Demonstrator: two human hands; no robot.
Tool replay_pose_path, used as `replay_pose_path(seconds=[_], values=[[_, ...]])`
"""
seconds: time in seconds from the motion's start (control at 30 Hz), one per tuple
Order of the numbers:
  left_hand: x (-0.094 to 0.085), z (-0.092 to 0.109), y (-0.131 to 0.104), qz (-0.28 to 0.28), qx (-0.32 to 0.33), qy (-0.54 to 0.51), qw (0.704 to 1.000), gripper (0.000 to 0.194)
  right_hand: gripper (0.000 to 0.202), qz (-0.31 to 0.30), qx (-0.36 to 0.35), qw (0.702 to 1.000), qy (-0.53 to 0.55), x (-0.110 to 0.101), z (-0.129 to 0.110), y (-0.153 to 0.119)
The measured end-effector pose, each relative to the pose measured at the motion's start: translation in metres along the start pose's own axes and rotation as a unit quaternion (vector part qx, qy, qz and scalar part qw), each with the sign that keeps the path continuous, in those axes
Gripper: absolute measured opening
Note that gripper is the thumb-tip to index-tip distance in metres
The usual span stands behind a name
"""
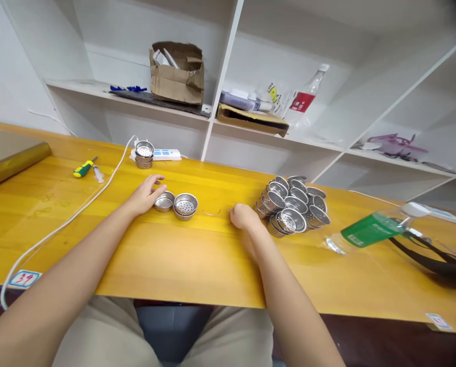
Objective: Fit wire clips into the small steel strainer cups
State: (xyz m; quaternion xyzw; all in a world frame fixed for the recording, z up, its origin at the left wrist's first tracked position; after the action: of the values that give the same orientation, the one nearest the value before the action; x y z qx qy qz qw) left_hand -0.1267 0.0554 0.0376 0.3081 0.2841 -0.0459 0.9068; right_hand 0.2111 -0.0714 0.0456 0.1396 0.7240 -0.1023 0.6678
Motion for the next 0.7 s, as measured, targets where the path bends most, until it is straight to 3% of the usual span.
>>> replay_pose_path(seconds=[0.23,0.37,0.43,0.57,0.63,0.7], values=[[-0.006,0.006,-0.010,-0.126,-0.062,-0.019,0.990,0.095,0.028,0.060,-0.006,0.996,0.069,-0.001,-0.001,-0.008],[0.003,0.011,-0.015,-0.109,-0.077,0.029,0.991,0.085,0.017,0.115,-0.002,0.974,0.196,0.003,-0.003,-0.006],[0.005,0.013,-0.013,-0.068,-0.078,0.023,0.994,0.080,0.015,0.153,0.014,0.951,0.270,0.006,-0.004,-0.003],[0.001,0.034,-0.004,0.139,-0.094,0.020,0.986,0.072,0.016,0.222,0.021,0.872,0.435,0.002,-0.015,0.000],[0.000,0.055,-0.002,0.208,-0.060,0.003,0.976,0.072,0.023,0.245,0.009,0.817,0.523,-0.006,-0.028,0.001],[0.006,0.077,-0.004,0.237,-0.003,-0.018,0.971,0.075,0.032,0.277,-0.011,0.766,0.580,-0.015,-0.045,-0.002]])
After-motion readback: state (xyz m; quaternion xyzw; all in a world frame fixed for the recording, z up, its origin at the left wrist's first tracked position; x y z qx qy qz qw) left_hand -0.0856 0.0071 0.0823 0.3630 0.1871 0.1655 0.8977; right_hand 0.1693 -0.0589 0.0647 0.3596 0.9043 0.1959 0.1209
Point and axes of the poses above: each hand's wrist, its own y-axis towards the middle knuckle, its own x-axis out of the palm, z = x × y, the point moved 1 cm from there along y, towards the middle knuckle, and after that the axes turned 9 degrees about z, right-handed, at the moved point
